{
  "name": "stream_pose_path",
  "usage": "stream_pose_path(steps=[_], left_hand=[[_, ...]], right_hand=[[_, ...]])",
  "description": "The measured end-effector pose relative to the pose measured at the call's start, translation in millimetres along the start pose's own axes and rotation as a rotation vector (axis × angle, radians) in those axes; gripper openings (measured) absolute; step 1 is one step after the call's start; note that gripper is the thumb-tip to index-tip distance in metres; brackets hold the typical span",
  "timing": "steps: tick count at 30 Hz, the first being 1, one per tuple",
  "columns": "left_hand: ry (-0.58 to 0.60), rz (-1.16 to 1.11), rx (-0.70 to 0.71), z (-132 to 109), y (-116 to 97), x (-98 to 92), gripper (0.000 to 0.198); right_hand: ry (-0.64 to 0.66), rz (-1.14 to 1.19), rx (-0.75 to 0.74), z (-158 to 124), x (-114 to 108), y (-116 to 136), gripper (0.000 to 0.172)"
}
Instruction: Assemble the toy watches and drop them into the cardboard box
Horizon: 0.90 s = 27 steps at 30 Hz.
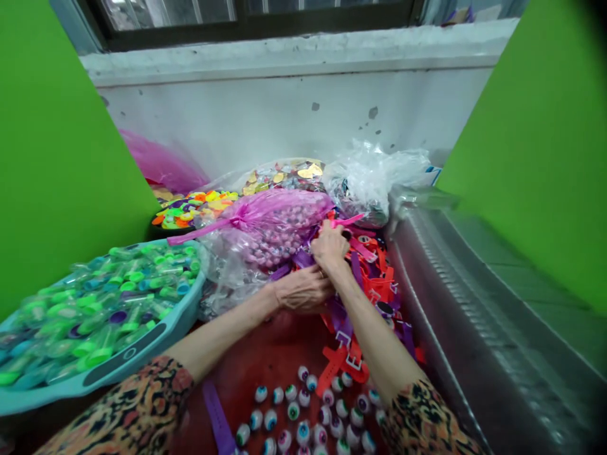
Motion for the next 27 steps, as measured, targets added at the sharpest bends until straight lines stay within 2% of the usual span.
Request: stream_pose_path(steps=[3,6,8,11,15,19,21,23,25,27], left_hand=[[0.053,0.069,0.042,-3,35,-11.1,0.044],[0.035,0.134,-0.084,-5,84,-21.8,0.046],[0.027,0.159,-0.138,-6,107,-25.5,0.047],[0.016,0.178,-0.182,-6,126,-28.2,0.051],[-0.003,0.187,-0.223,-6,139,-30.0,0.049],[-0.019,0.190,-0.261,-5,149,-31.0,0.047],[-0.024,0.190,-0.271,-4,152,-31.3,0.046],[-0.026,0.189,-0.279,-4,156,-31.0,0.046],[-0.028,0.186,-0.289,-4,161,-30.2,0.046],[-0.028,0.179,-0.302,-3,168,-28.7,0.047]], right_hand=[[-0.006,-0.021,0.095,-3,-5,-38,0.037],[-0.028,-0.053,0.158,-15,-5,-68,0.042],[-0.039,-0.083,0.181,-26,-4,-82,0.045],[-0.055,-0.155,0.176,-43,-8,-89,0.044],[-0.131,-0.286,0.140,-54,-30,-76,0.034],[-0.205,-0.338,-0.022,-32,-47,-32,0.033],[-0.178,-0.339,-0.167,-6,-39,-6,0.034],[-0.100,-0.340,-0.309,22,-20,13,0.030],[-0.030,-0.349,-0.375,43,0,17,0.028],[-0.010,-0.364,-0.364,54,12,6,0.032]])
Point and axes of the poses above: each hand's wrist, its own z-axis towards the middle knuckle, its own x-axis out of the palm, y = z × x, the point moved 9 cm from there along z, towards the middle knuckle, and after that the axes turned 6 degrees about y, right-handed, at the moved point
